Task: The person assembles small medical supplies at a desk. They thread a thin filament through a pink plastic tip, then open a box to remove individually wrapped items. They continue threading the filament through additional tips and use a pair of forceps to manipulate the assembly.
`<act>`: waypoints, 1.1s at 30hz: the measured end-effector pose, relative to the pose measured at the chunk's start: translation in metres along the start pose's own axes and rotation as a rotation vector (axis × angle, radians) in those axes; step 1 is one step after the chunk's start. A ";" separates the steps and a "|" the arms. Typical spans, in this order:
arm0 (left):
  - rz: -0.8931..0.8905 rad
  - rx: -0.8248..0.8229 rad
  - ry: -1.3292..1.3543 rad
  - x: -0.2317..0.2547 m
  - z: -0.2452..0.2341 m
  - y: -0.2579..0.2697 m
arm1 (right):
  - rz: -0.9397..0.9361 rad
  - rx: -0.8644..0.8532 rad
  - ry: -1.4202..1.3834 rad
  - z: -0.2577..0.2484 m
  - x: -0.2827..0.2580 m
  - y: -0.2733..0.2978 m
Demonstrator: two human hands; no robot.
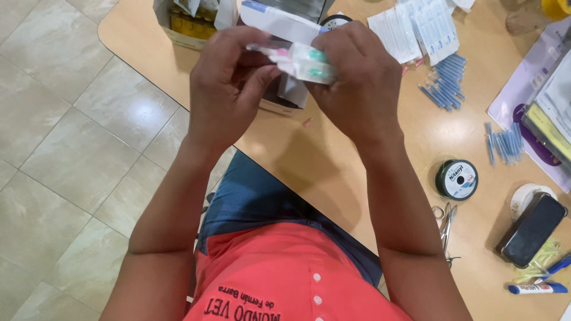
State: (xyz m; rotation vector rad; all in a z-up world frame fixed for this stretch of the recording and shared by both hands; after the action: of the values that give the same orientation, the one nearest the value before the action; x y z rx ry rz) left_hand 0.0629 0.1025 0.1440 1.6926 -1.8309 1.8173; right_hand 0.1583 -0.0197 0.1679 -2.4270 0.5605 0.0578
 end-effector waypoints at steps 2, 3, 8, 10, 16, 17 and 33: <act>-0.116 0.002 -0.023 -0.013 -0.003 0.007 | 0.011 0.053 -0.085 -0.008 0.007 0.000; -0.112 -0.002 -0.021 -0.020 0.001 0.011 | 0.014 0.056 -0.083 -0.008 0.009 0.001; -0.036 -0.141 -0.397 -0.030 0.027 0.023 | 0.176 0.015 -0.038 0.001 0.031 0.005; 0.002 -0.149 -0.461 -0.030 0.029 0.022 | 0.263 0.024 -0.086 -0.001 0.038 0.004; -0.116 -0.657 -0.806 -0.106 0.088 0.032 | 0.425 0.003 -0.211 0.004 0.051 0.002; -0.109 -0.761 -0.900 -0.124 0.100 0.036 | 0.456 -0.024 -0.263 0.007 0.050 0.000; -0.121 -1.186 -0.886 -0.199 0.149 0.042 | 0.460 -0.271 -0.251 0.077 0.059 0.010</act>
State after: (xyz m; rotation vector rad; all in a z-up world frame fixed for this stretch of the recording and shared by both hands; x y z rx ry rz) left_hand 0.2041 0.1046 -0.0644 1.9364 -2.1629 -0.3218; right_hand 0.2149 -0.0027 0.0903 -2.4403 1.0344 0.6584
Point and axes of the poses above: each hand's wrist, its own y-axis away from the middle knuckle, its own z-axis out of the palm, x = y × z, the point moved 10 cm from there along -y, towards the middle knuckle, and after that the axes turned 6 degrees about z, right-handed, at the moved point
